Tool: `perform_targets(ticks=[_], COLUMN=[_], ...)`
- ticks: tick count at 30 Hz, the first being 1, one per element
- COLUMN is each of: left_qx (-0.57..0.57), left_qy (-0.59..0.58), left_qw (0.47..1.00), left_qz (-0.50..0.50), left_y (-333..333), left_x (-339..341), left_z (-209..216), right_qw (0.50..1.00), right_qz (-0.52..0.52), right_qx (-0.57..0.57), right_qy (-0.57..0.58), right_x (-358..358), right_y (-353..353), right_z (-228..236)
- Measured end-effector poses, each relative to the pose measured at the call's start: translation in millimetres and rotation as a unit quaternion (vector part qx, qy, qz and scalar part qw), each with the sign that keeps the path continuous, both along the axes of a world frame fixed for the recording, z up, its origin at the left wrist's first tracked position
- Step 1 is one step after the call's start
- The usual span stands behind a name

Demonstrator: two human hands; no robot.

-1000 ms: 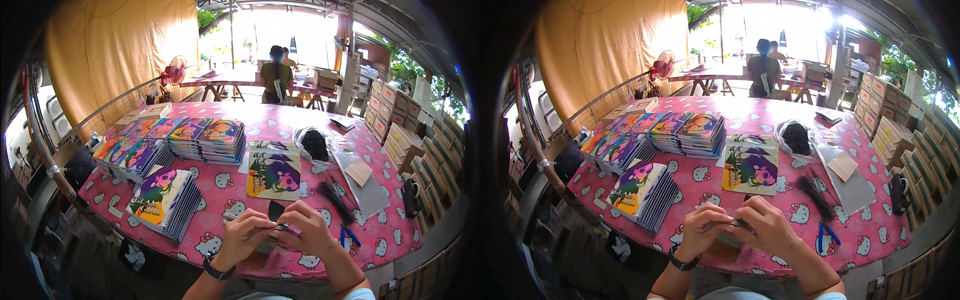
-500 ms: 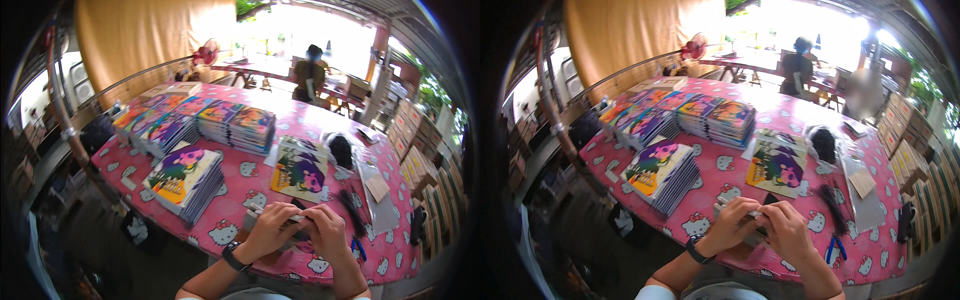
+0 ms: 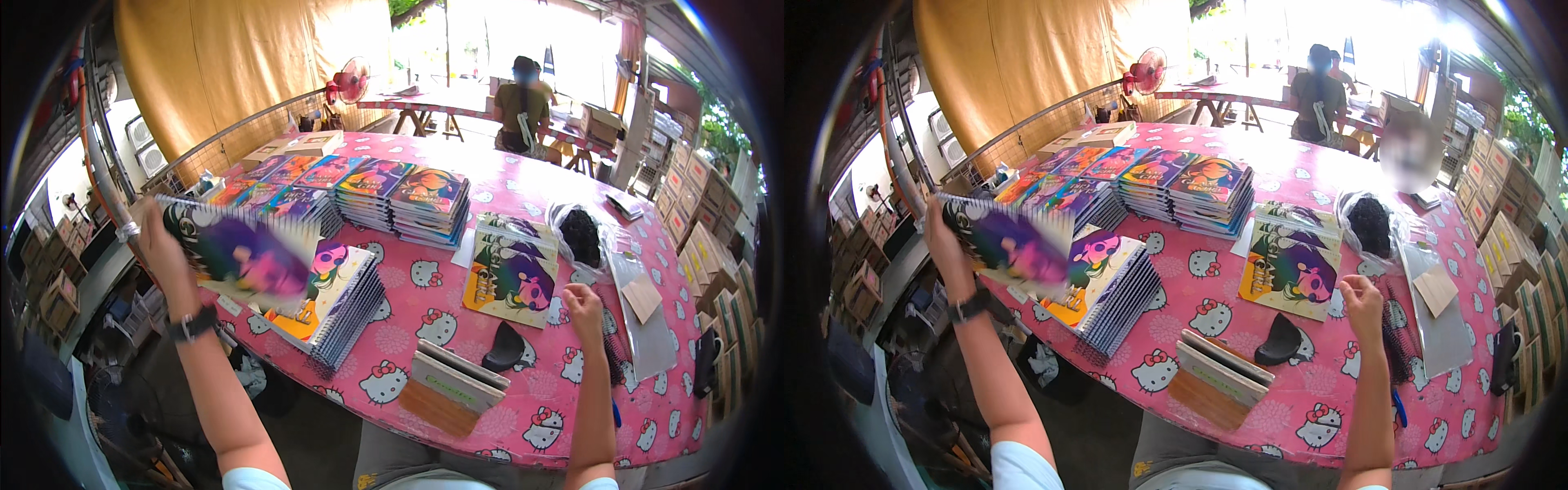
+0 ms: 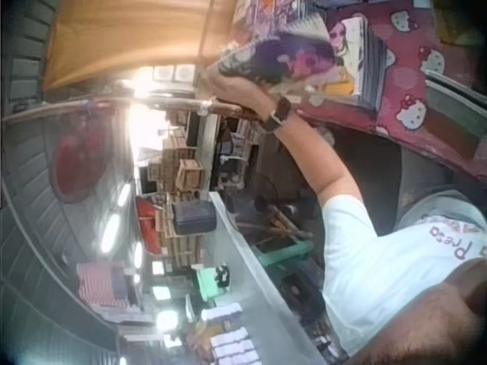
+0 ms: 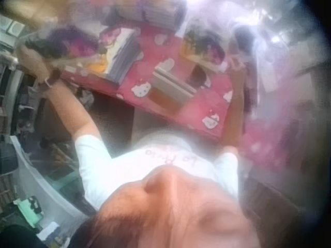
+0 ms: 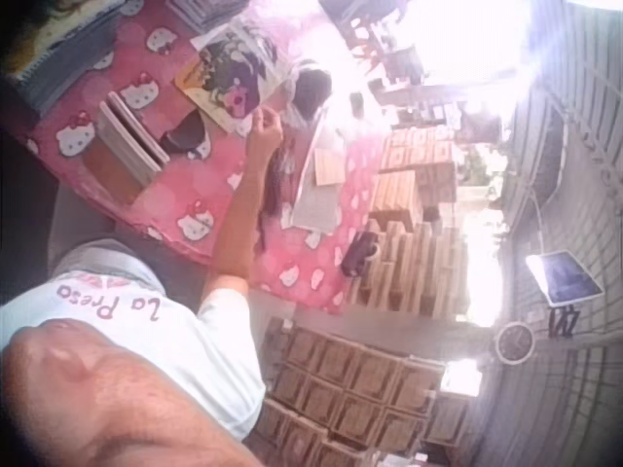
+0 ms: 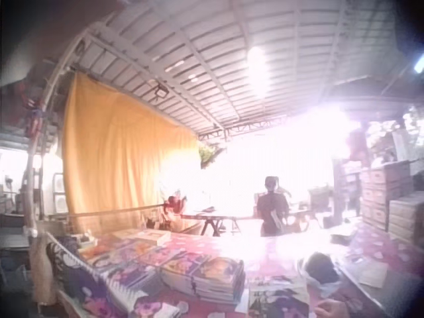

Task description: The person binds notebooks by manually threading plastic spiral coils through pre-punched holes in stacks of paper and covers, then finishes the ends of the coils.

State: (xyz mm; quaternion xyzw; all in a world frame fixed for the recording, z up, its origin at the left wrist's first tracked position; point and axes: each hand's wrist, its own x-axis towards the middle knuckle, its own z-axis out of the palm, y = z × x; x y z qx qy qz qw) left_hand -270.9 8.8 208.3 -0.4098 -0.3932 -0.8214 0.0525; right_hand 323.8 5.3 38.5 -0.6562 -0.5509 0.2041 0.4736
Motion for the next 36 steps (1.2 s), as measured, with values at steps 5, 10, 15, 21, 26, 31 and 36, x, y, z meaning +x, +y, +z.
perform_targets(ticks=[5,10,15,21,26,31,36], left_qx=[-0.282,-0.423,-0.482,-0.203,-0.260,-0.265,-0.263], left_qy=[0.437,0.621,0.556,0.405,0.153,0.072,0.094], left_qw=[0.854,0.659,0.664,0.861,0.848,0.755,0.760], left_qz=[0.015,-0.027,-0.134,-0.229,-0.435,-0.595,-0.587], left_y=[94.1,138.7,131.8,37.6,-18.8,-40.1,-32.9], left_x=[58.7,141.9,149.6,211.0,257.2,244.0,235.8], left_z=[-1.8,-154.6,-119.8,-51.1,-107.1,-132.4,-159.0], right_qw=[0.988,0.982,0.980,0.971,0.968,0.951,0.967], right_qz=[-0.134,-0.172,-0.180,-0.103,-0.040,0.094,0.072], right_qx=[-0.008,0.013,0.019,0.206,0.194,0.178,0.243], right_qy=[-0.079,-0.078,-0.077,0.065,0.152,0.233,-0.028], right_x=[28.4,32.4,16.6,-2.3,-88.8,-107.1,-94.0], right_y=[48.3,69.8,56.0,-7.4,-96.9,-141.0,-140.6], right_z=[-109.9,-138.1,-98.4,-17.3,35.6,8.0,-17.0])
